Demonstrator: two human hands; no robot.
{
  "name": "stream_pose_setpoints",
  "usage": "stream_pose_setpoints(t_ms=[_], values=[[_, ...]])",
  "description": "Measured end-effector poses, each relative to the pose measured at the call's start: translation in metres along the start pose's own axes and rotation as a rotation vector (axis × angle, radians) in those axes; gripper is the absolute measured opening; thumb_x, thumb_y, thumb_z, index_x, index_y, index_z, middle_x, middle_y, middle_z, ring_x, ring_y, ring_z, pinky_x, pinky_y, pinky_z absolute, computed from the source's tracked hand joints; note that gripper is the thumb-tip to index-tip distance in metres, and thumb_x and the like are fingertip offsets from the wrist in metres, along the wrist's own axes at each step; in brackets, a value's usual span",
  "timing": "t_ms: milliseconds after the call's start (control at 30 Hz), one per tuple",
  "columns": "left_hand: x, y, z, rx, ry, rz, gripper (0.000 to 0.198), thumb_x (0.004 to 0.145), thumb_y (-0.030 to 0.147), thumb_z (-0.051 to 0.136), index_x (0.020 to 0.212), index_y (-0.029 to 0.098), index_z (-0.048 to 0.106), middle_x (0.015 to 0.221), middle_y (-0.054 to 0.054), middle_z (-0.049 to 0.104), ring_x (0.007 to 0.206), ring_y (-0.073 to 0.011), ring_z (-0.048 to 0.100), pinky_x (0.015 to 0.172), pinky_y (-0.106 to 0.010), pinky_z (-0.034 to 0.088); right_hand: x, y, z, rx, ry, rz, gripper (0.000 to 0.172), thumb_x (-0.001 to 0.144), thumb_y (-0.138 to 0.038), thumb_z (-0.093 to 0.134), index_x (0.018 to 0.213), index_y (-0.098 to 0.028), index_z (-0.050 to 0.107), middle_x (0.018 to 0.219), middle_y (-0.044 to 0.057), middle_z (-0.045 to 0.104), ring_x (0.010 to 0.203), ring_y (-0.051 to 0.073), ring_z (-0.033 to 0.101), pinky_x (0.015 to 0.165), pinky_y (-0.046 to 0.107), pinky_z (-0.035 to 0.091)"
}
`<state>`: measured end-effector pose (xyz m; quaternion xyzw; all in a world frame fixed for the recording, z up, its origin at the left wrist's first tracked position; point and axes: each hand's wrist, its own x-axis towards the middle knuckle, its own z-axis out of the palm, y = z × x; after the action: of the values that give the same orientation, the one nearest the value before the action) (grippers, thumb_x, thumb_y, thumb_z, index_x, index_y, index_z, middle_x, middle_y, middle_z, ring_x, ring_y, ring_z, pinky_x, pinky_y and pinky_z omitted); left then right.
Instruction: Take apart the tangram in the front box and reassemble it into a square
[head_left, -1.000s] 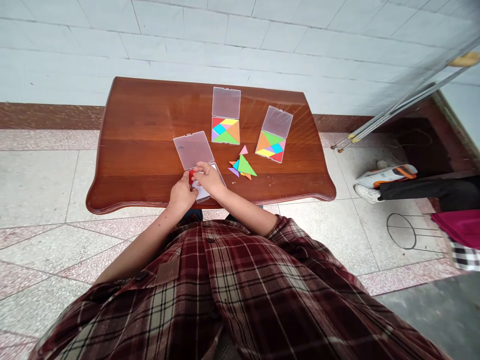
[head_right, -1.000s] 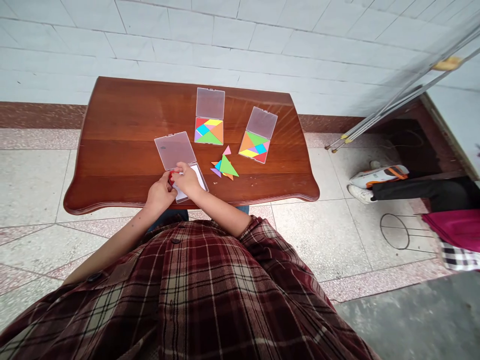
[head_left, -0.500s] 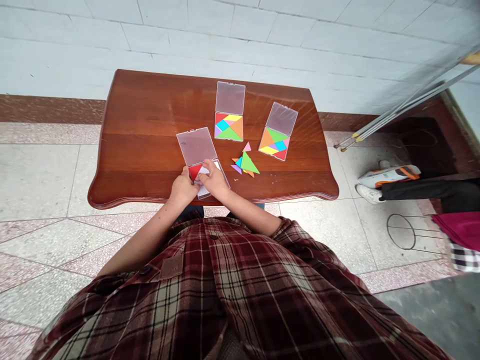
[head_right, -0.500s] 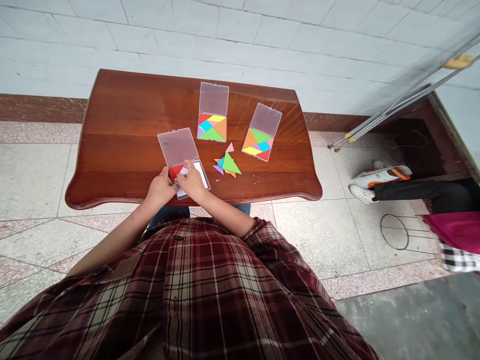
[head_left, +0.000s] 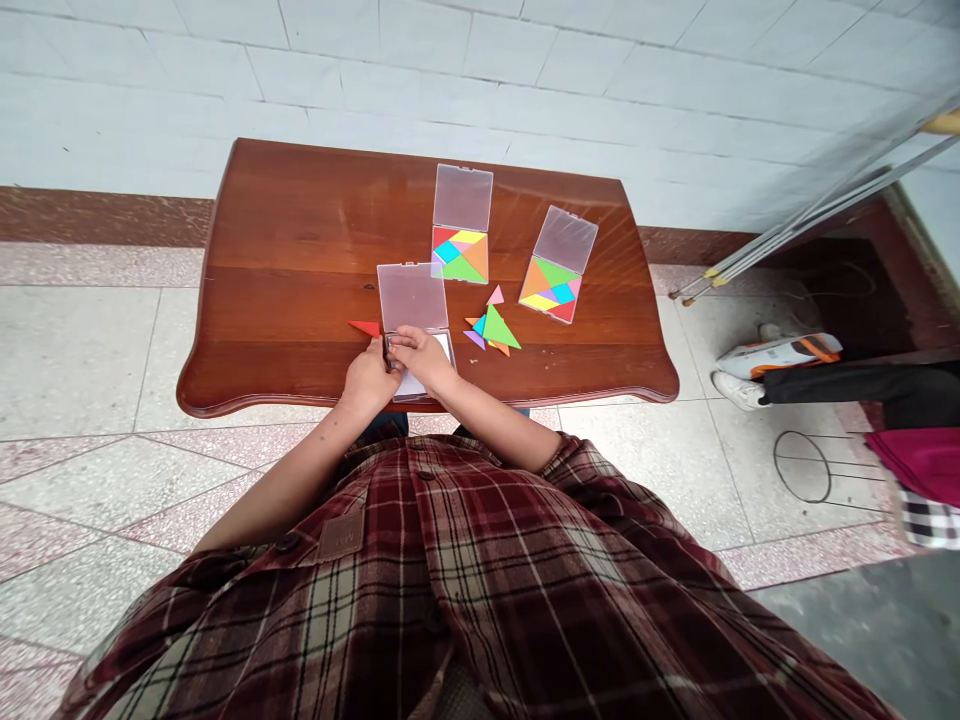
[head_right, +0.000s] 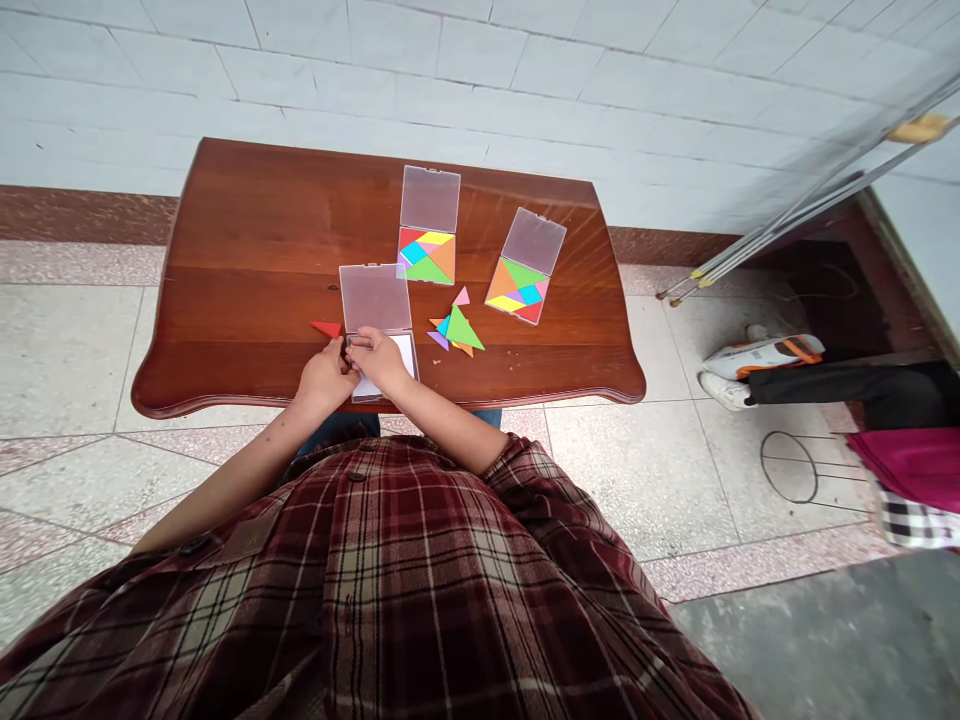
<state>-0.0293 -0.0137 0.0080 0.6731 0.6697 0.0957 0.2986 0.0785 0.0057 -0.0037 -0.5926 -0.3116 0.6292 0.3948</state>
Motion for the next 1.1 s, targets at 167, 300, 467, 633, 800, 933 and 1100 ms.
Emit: stream_pose_setpoints(t_ms=[167, 300, 467, 633, 800, 933, 1100], values=[[0.001, -0.001, -0.002, 0.002, -0.022, -0.005, 0.047, 0.077, 0.013, 0.056, 0.123, 0.012, 0.054, 0.089, -0.009, 0.071, 0.082, -0.0244, 0.068, 0.066, -0.028, 0.045, 0.015, -0.002, -0.01, -0.619, -0.128, -0.303, 0.014, 0.079, -0.011, 0.058, 0.09, -0.018, 0.061, 0.078, -0.002, 0.065, 0.075, 0.013, 0.061, 0.079, 0.029, 0.051], [0.001, -0.012, -0.007, -0.11, -0.073, 0.039, 0.037, 0.08, 0.016, 0.054, 0.116, 0.014, 0.059, 0.073, -0.002, 0.066, 0.068, -0.0186, 0.064, 0.066, -0.027, 0.046, 0.015, -0.009, -0.016, -0.751, -0.147, -0.427, 0.011, 0.081, -0.014, 0.055, 0.088, -0.019, 0.062, 0.08, -0.001, 0.066, 0.078, 0.015, 0.063, 0.082, 0.031, 0.049], [0.024, -0.029, -0.032, 0.096, 0.202, 0.129, 0.027, 0.087, 0.022, 0.048, 0.106, 0.015, 0.066, 0.104, -0.011, 0.066, 0.091, -0.0236, 0.065, 0.083, -0.034, 0.049, 0.003, -0.004, -0.03, -0.526, -0.202, -0.407, 0.013, 0.08, -0.018, 0.054, 0.092, -0.02, 0.06, 0.075, -0.004, 0.063, 0.063, 0.011, 0.059, 0.072, 0.027, 0.049], [0.07, -0.037, -0.056, 0.429, -0.011, 0.374, 0.032, 0.083, 0.023, 0.054, 0.113, 0.019, 0.065, 0.111, -0.012, 0.061, 0.098, -0.0288, 0.062, 0.085, -0.037, 0.049, -0.016, 0.007, -0.059, -0.332, -0.23, -0.345, 0.011, 0.075, -0.019, 0.055, 0.086, -0.018, 0.059, 0.07, -0.005, 0.059, 0.057, 0.009, 0.055, 0.062, 0.024, 0.046], [0.094, -0.045, -0.065, 0.585, -0.15, 0.366, 0.041, 0.086, 0.031, 0.047, 0.124, 0.024, 0.06, 0.105, -0.012, 0.059, 0.083, -0.0282, 0.063, 0.074, -0.037, 0.048, -0.034, 0.021, -0.098, -0.226, -0.106, -0.271, 0.009, 0.072, -0.021, 0.058, 0.081, -0.019, 0.059, 0.067, -0.006, 0.058, 0.054, 0.007, 0.053, 0.059, 0.021, 0.045], [0.087, -0.051, -0.07, 0.599, -0.123, 0.315, 0.034, 0.083, 0.039, 0.051, 0.109, 0.019, 0.063, 0.103, -0.011, 0.058, 0.082, -0.0265, 0.064, 0.072, -0.035, 0.048, -0.05, 0.032, -0.116, -0.157, -0.051, -0.188, 0.012, 0.072, -0.018, 0.058, 0.084, -0.018, 0.06, 0.068, -0.006, 0.062, 0.053, 0.007, 0.055, 0.06, 0.022, 0.047], [0.07, -0.043, -0.069, 0.553, -0.014, 0.14, 0.025, 0.083, 0.037, 0.052, 0.098, 0.018, 0.059, 0.109, -0.012, 0.058, 0.089, -0.0269, 0.064, 0.076, -0.035, 0.051, -0.057, 0.036, -0.117, -0.1, -0.068, -0.188, 0.012, 0.073, -0.016, 0.057, 0.083, -0.018, 0.062, 0.075, -0.004, 0.064, 0.058, 0.007, 0.057, 0.062, 0.023, 0.049]])
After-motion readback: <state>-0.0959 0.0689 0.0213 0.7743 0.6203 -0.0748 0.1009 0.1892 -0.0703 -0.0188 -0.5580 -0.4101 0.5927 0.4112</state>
